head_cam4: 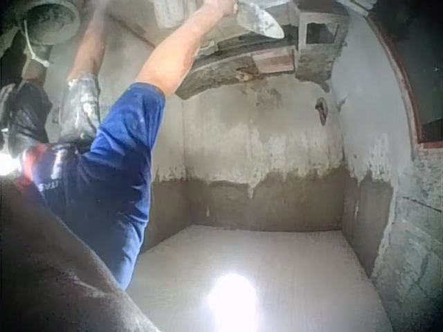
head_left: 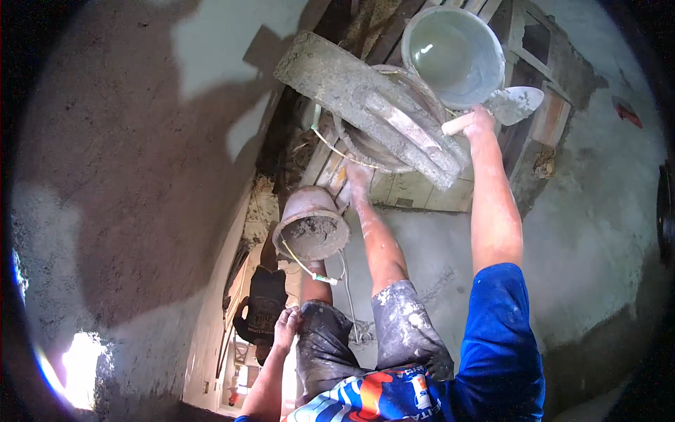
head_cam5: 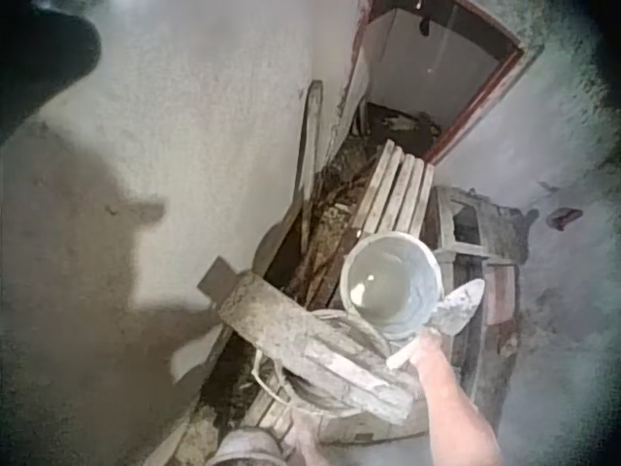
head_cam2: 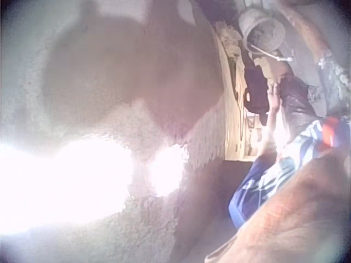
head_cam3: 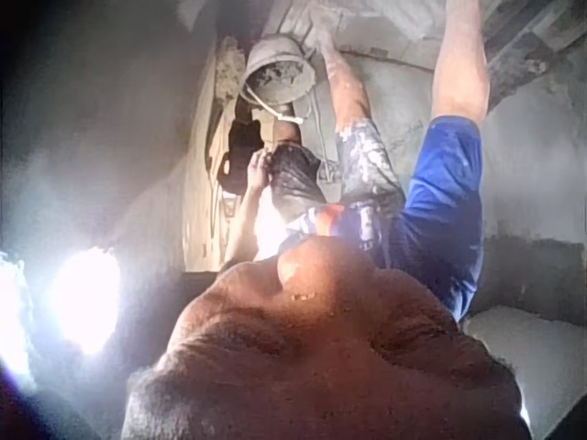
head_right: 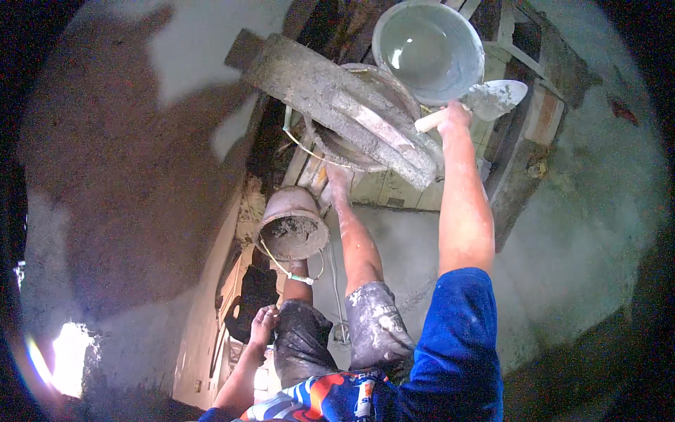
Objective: The person applies plaster to a concrete wall using a trowel, taking plaster from a bucket and smoothing it over the surface. The person also handles buckets of plaster, exchanging them with another person on a scaffolding above.
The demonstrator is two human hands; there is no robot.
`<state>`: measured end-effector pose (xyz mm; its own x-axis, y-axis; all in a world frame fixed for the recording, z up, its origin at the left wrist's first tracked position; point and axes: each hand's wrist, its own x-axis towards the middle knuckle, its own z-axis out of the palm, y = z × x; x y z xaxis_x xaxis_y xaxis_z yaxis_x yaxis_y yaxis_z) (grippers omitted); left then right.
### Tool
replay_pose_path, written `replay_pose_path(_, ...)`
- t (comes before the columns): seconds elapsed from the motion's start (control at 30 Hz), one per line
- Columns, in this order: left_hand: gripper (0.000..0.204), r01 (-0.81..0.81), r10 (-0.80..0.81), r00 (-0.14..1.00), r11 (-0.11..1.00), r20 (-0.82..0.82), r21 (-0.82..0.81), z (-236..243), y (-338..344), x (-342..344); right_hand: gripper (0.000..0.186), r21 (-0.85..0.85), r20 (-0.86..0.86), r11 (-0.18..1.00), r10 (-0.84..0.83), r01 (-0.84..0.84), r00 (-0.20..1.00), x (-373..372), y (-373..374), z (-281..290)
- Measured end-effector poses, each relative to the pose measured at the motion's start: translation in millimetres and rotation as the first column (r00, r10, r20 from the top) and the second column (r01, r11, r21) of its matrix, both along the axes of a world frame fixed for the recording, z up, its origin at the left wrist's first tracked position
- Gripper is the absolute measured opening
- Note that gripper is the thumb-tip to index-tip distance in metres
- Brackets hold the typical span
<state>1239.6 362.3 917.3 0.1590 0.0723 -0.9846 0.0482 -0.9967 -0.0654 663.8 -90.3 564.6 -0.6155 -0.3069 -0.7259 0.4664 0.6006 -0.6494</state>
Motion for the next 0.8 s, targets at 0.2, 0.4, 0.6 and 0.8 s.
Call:
replay_pose_path(0.2, 0.031, -0.060, 0.061, 0.998, 0.996, 0.012, -0.059, 21, -4, 11, 0.015, -0.112, -0.230, 0.990, 0.062, -0.090, 0.971, 91, -22, 83)
replay_pose_path(0.4, 0.024, -0.037, 0.038, 0.996, 0.999, 0.075, -0.007, 33, 19, 19, 0.013, -0.336, -0.043, 0.834, 0.450, -0.438, 0.892, 109, -120, 196)
replay_pose_path(0.6, 0.023, 0.016, -0.014, 1.000, 0.991, 0.015, -0.131, 32, 32, 14, 0.008, -0.286, 0.041, 0.879, 0.410, -0.382, 0.911, 88, -145, 198)
replay_pose_path(0.8, 0.026, -0.084, 0.086, 0.995, 0.996, 0.057, -0.023, 84, 99, 51, 0.011, -0.319, -0.206, 0.835, 0.401, -0.449, 0.892, 115, -159, 297)
